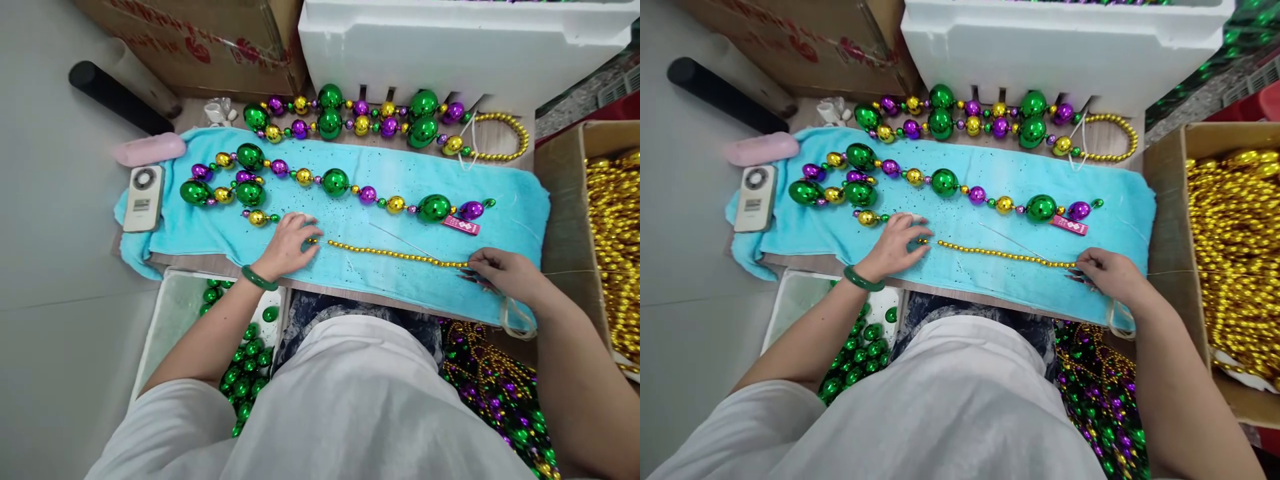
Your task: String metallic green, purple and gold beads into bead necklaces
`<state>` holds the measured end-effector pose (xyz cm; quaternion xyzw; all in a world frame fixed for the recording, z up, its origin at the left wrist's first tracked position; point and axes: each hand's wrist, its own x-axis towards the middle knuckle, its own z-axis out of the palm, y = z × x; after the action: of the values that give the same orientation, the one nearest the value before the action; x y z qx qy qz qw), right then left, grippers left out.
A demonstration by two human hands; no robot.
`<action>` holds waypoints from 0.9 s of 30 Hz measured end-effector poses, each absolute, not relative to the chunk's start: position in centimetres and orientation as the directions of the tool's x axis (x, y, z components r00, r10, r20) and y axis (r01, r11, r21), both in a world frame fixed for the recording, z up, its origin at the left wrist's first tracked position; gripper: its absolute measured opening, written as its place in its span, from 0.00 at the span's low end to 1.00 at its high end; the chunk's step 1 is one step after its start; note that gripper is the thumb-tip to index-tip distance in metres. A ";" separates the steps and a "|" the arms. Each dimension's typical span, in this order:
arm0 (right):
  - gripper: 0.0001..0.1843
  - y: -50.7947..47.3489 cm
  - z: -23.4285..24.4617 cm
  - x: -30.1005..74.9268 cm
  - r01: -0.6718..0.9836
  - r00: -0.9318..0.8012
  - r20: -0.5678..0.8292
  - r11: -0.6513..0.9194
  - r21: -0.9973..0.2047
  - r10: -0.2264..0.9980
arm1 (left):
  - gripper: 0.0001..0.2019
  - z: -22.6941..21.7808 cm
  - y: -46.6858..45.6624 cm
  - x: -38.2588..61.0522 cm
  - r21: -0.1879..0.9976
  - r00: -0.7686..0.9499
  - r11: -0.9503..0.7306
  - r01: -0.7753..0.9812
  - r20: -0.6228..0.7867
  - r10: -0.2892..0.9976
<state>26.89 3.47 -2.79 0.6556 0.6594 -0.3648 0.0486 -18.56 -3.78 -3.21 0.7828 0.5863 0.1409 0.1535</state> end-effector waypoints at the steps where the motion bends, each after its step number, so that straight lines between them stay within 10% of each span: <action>1: 0.15 3.5 -2.7 26.8 0.899 -0.121 -0.569 -0.153 -0.410 0.813 | 0.15 -3.4 -3.7 -18.1 0.415 0.277 -0.268 0.869 0.042 0.960; 27: 0.12 3.5 -2.0 26.2 0.900 -0.156 -0.566 -0.120 -0.418 0.809 | 0.10 -3.6 -3.1 -14.7 0.413 0.307 -0.290 0.863 0.028 0.951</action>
<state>26.20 3.55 -1.99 0.6469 0.6607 -0.3759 0.0606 -14.74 -3.07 -3.59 0.7918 0.5729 0.1354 0.1631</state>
